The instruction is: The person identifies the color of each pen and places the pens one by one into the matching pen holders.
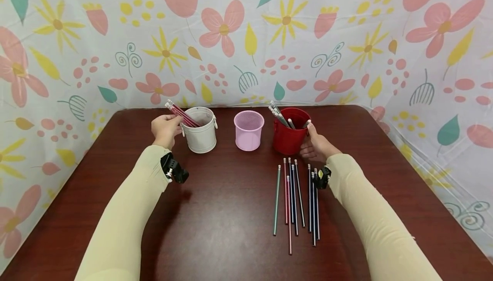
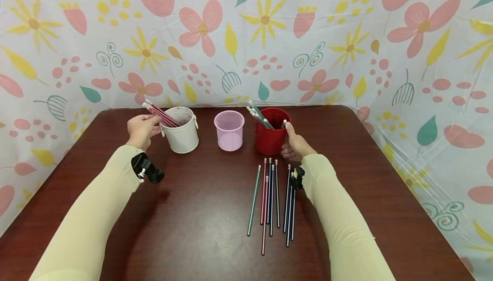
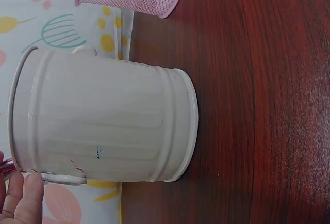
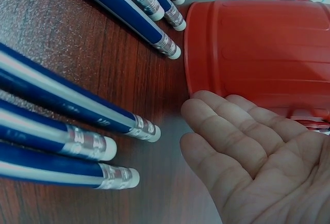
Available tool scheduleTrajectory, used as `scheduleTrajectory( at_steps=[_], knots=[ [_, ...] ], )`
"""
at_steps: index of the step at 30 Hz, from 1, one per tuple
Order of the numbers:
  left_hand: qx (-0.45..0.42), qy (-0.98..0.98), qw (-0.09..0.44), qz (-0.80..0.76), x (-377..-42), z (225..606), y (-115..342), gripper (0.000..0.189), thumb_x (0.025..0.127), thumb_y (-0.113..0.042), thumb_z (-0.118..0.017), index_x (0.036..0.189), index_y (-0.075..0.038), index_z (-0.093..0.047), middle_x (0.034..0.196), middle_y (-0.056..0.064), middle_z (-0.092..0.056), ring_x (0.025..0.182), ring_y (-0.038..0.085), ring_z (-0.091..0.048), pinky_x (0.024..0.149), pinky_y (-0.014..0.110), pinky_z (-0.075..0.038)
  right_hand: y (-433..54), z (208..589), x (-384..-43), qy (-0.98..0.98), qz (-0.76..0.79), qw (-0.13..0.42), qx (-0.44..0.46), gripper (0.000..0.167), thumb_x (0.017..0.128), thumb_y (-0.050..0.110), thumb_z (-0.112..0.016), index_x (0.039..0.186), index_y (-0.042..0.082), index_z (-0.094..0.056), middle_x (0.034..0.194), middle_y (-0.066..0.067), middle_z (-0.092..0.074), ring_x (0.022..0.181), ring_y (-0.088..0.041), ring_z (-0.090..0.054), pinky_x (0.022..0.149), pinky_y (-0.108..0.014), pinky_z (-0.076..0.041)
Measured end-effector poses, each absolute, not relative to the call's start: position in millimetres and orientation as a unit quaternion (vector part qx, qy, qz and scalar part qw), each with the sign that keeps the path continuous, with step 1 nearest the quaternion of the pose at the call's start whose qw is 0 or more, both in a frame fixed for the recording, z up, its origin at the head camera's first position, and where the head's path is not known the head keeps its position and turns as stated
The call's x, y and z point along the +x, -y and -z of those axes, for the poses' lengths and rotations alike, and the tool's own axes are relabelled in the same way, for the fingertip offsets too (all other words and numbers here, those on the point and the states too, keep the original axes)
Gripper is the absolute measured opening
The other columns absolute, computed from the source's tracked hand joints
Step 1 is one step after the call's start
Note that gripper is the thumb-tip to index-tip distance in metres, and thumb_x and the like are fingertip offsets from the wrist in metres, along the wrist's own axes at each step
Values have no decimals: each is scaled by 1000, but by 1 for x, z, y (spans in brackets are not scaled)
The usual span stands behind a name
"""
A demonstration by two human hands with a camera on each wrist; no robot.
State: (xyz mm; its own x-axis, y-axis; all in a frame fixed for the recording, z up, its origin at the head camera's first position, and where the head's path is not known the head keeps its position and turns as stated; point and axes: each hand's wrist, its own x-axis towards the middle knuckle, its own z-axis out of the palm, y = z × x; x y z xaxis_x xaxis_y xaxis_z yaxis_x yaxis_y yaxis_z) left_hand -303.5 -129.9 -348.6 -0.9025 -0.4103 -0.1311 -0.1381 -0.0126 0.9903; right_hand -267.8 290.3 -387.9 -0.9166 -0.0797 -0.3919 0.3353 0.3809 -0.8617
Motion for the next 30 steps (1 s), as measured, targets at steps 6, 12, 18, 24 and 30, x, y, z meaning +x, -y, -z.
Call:
scheduleTrajectory(
  at_steps=[6, 12, 18, 24, 30],
  knots=[
    [189, 715, 85, 667, -301, 349, 131, 16, 87, -6, -67, 100, 1, -62, 69, -3, -57, 52, 4, -58, 73, 28, -56, -290, 387, -268, -809, 552, 187, 74, 101, 92, 68, -5, 130, -20, -37, 131, -38, -44, 113, -43, -54, 103, -52, -38],
    [184, 717, 82, 667, -298, 349, 131, 18, 85, -3, -67, 101, 5, -64, 63, -5, -55, 51, 4, -57, 63, 22, -55, -294, 384, -270, -802, 556, 211, 59, 102, 92, 68, -4, 134, -20, -32, 135, -39, -40, 121, -46, -48, 106, -53, -34],
    [173, 721, 78, 667, -298, 351, 130, 21, 84, -2, -66, 103, 8, -64, 63, -4, -56, 52, 5, -57, 61, 21, -55, -300, 377, -272, -787, 557, 260, 45, 101, 94, 65, 0, 137, -23, -27, 138, -40, -33, 129, -49, -36, 109, -56, -24],
    [171, 724, 69, 665, -294, 351, 131, 15, 85, -2, -66, 98, 4, -63, 64, -2, -57, 54, 6, -58, 67, 25, -56, -299, 375, -276, -786, 557, 264, 46, 99, 95, 63, 0, 135, -22, -32, 136, -37, -38, 126, -46, -43, 109, -54, -26],
    [169, 716, 65, 674, -289, 352, 132, 13, 86, -3, -65, 97, 3, -62, 73, 0, -58, 54, 6, -60, 60, 19, -55, -298, 375, -280, -774, 564, 277, 73, 94, 94, 59, -1, 133, -20, -35, 138, -35, -39, 126, -43, -44, 110, -51, -27]
  ],
)
